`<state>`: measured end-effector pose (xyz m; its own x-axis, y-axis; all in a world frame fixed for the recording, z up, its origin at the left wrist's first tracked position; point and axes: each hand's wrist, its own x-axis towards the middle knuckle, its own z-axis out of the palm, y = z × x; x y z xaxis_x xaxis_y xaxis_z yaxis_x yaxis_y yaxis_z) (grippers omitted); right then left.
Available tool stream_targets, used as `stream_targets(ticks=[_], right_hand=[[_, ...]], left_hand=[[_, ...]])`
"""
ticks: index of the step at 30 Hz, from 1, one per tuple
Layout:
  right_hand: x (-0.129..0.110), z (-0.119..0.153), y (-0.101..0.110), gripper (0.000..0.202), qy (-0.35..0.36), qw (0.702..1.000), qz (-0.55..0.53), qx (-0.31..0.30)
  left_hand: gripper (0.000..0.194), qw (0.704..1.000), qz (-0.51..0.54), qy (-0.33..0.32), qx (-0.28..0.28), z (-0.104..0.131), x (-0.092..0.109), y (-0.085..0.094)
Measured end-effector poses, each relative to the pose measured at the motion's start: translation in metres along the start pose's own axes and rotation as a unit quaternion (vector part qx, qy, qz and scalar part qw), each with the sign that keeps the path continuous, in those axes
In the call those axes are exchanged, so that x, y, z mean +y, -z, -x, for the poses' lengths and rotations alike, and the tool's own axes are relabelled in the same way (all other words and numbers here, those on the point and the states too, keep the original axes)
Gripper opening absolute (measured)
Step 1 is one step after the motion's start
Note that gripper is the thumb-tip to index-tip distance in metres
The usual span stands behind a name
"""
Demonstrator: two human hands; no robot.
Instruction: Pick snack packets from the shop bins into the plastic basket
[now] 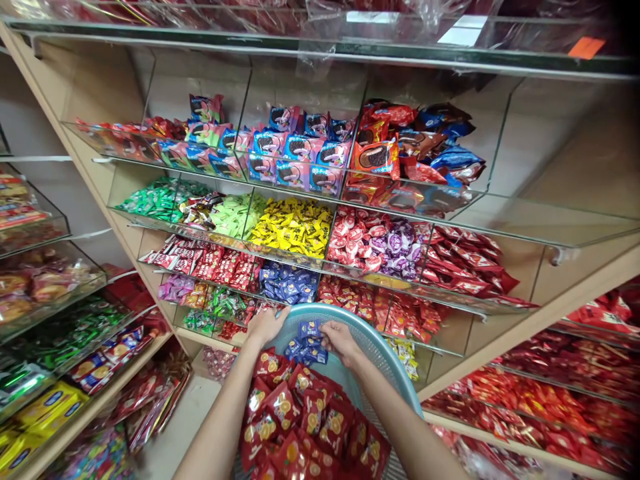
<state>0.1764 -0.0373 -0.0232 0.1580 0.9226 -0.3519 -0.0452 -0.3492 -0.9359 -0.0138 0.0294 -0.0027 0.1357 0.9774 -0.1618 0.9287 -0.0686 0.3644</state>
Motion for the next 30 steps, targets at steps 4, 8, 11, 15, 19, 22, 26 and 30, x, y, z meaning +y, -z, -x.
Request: stream_targets(ticks=[4,8,11,15,19,22,26,30], right_hand=[[0.010,-0.002,0.002,0.011,-0.054,0.998,-0.035,-0.018],[0.019,-0.003,0.002,0.012,-0.056,0.998,-0.025,-0.028],[0.024,-0.005,0.001,0.019,-0.030,0.999,0.034,0.003],[0.029,-0.009,0.004,0.034,0.050,0.982,0.150,0.102],[0.027,-0.009,0.006,0.039,0.109,0.961,0.209,0.145],[0.018,-0.003,0.005,0.037,0.174,0.934,0.263,0.170],[0.001,0.010,0.007,0.032,0.269,0.861,0.355,0.245],[-0.010,0.017,0.018,0.030,0.295,0.780,0.446,0.324]], left_hand=[[0.078,1.000,-0.001,-0.005,0.007,0.001,0.000,0.000],[0.079,1.000,0.000,-0.004,0.012,0.000,0.000,-0.002],[0.079,1.000,-0.002,-0.005,0.011,-0.001,0.000,-0.003],[0.080,1.000,-0.005,-0.009,0.011,-0.001,-0.001,-0.002],[0.081,1.000,-0.005,-0.010,0.010,-0.002,-0.002,-0.002],[0.082,1.000,-0.010,-0.018,0.016,-0.001,-0.002,-0.002],[0.082,0.999,-0.024,-0.034,0.025,0.003,-0.003,0.000],[0.082,0.999,-0.032,-0.030,0.029,0.008,-0.006,0.005]])
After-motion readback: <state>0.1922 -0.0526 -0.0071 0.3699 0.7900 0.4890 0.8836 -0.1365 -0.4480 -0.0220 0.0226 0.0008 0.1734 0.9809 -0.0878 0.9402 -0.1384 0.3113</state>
